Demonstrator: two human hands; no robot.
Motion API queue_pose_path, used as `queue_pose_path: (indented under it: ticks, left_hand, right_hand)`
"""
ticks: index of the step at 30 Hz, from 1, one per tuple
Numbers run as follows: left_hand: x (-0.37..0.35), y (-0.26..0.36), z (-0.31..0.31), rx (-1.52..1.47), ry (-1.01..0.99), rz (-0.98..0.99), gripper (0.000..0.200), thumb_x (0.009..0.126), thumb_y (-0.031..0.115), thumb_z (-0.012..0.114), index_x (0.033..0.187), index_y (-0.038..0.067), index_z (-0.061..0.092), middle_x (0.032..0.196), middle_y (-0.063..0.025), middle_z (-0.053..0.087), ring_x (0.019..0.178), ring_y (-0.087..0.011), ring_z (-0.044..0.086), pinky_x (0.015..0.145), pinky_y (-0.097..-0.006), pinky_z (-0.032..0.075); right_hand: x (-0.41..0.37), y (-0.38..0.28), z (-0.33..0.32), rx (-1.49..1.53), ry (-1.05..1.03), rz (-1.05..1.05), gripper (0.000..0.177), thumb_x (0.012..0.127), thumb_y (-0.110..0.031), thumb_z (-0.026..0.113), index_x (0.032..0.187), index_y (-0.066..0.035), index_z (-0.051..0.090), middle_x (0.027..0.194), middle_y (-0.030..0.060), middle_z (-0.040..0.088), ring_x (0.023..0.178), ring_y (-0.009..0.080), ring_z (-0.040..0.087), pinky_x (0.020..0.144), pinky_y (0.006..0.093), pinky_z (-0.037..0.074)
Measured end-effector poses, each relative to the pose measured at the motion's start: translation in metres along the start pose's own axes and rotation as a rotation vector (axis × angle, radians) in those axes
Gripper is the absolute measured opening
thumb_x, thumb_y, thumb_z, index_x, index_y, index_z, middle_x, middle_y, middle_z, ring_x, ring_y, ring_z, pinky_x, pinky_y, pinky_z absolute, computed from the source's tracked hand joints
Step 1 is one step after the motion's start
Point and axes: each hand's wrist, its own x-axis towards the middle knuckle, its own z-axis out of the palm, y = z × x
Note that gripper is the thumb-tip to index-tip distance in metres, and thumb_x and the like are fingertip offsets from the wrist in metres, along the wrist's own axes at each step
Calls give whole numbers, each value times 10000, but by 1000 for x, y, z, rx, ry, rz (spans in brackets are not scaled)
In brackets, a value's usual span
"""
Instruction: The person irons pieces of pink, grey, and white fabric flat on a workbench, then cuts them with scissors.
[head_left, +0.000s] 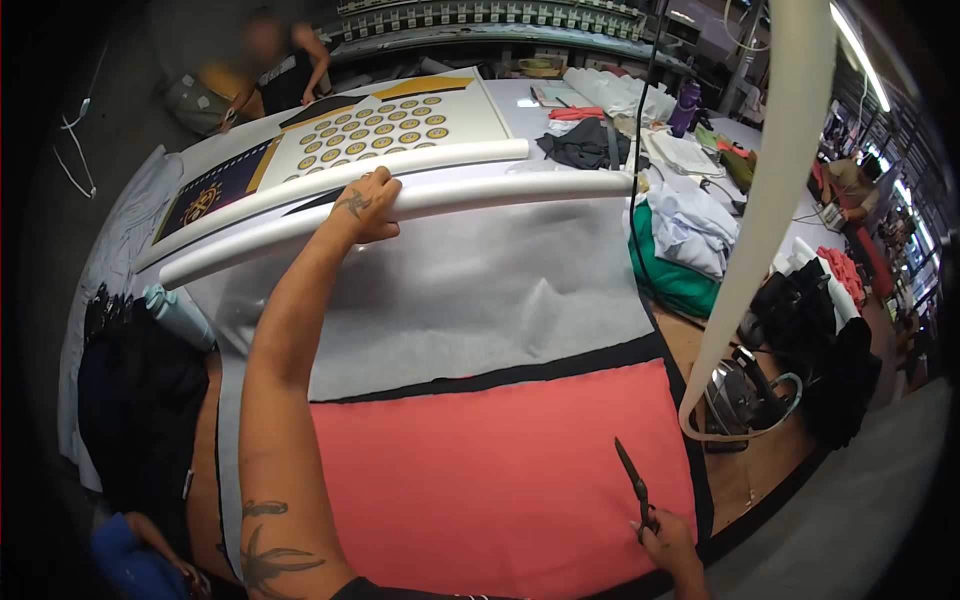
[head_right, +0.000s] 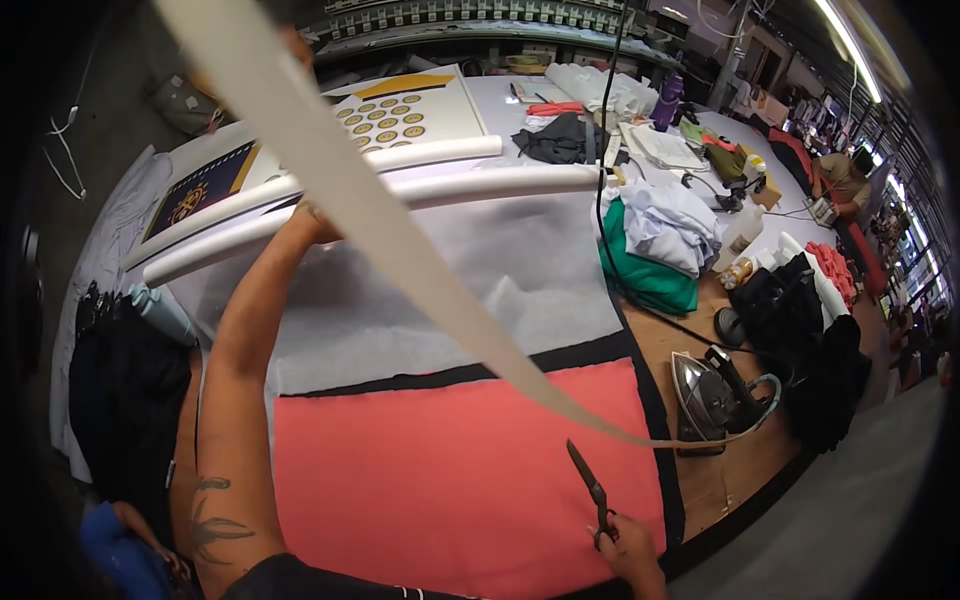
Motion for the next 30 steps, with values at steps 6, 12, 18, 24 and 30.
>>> queue_pose_path:
  ticks: [6, 12, 18, 24, 30]
  left_hand:
    - [-44, 35, -53, 33, 1, -82, 489, 680, 168, 752, 1104, 32, 551, 1013, -175, 666, 924, -378, 657, 820, -449, 539]
    - [-81, 51, -73, 72, 66, -118, 438, 687, 133, 748, 1056, 41, 531, 968, -178, 666, 902, -367, 669, 795, -462, 539]
    - [-117, 61, -89, 117, 211, -48, 460, 690, 108, 743, 1089, 35, 526, 927, -159, 652, 852, -356, 662, 767, -447, 537]
    - [-130, 57, -92, 218, 295, -54, 486, 712, 100, 743, 1143, 37, 530, 981, -135, 647, 903, -318, 659, 812, -423, 520]
    - [-140, 74, -111, 217, 378, -9, 466, 699, 88, 755, 1115, 41, 552, 983, -110, 643, 916, -295, 666, 773, -403, 518]
  right_hand:
    - [32, -46, 0, -102, 18, -66, 179, 846, -89, 737, 779, 13, 606, 637, 122, 566, 547, 197, 523, 538, 342, 420]
    - [55, -87, 1, -153, 49, -305, 196, 825, -121, 758, 770, -14, 602, 628, 138, 562, 594, 317, 519, 557, 421, 400]
    - [116, -159, -11, -297, 239, -688, 237, 837, -203, 786, 859, -40, 616, 792, 131, 598, 721, 318, 537, 654, 411, 425]
    - [232, -273, -23, -131, 447, -905, 492, 807, -353, 823, 1049, 9, 595, 879, 175, 621, 874, 357, 600, 765, 426, 473]
    - [315, -332, -28, -361, 362, -981, 666, 620, -280, 948, 1092, 17, 585, 1000, 210, 656, 964, 408, 620, 824, 464, 490]
